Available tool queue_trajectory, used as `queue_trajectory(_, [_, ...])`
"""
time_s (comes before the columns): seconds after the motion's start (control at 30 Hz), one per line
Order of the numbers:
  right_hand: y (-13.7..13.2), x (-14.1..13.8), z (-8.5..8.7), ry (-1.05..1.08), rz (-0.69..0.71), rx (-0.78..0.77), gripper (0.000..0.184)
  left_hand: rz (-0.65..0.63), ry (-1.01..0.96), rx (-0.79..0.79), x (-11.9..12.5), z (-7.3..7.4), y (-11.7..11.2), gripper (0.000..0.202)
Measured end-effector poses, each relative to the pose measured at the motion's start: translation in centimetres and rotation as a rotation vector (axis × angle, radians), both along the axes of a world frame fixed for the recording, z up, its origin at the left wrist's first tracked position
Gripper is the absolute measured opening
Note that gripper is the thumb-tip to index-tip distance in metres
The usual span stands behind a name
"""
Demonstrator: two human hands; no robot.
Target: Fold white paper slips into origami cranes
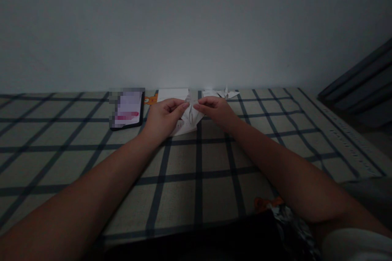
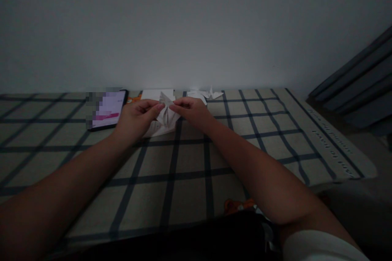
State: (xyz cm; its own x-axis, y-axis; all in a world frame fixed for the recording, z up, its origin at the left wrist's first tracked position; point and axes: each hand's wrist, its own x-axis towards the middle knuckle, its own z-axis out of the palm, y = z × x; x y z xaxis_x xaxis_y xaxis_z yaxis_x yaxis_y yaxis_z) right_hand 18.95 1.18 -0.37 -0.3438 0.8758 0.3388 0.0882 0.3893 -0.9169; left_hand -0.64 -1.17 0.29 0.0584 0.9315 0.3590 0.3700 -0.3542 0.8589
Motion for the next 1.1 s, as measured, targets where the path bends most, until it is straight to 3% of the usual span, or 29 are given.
queue_trajectory(0.27, [0.2, -0.2, -0.2, 0.016, 0.108, -0.029, 0.035, -0.036, 0.079, 0.051, 0.0, -0.1, 0.0, 0.021])
queue_trajectory(0.43, [0.7, 0.2, -0.6, -0.052, 0.019, 0.111, 0.033, -0.189, -0.19, -0.107, 0.1, -0.7, 0.3, 0.041])
queue_trajectory(0.53, [0.7, 0.3, -0.7, -0.049, -0.038, 0.161, 0.03, -0.261, -0.253, -0.161, 0.3, -0.6, 0.2, 0.051])
queue_trajectory(0.83, [0.8, -0.2, -0.7, 0.084, 0.148, -0.029, 0.039, -0.235, -0.231, -0.103, 0.1, -0.3, 0.3, 0.052])
queue_trajectory(0.97, [0.7, -0.2, -0.4, 0.064, 0.12, -0.025, 0.036, -0.217, -0.281, -0.125, 0.2, -0.2, 0.2, 0.059])
queue_trajectory(1.1, [0.3, 0.0, -0.3, 0.071, 0.009, 0.011, 0.035, -0.262, -0.325, -0.245, 0.5, -0.4, 0.1, 0.072])
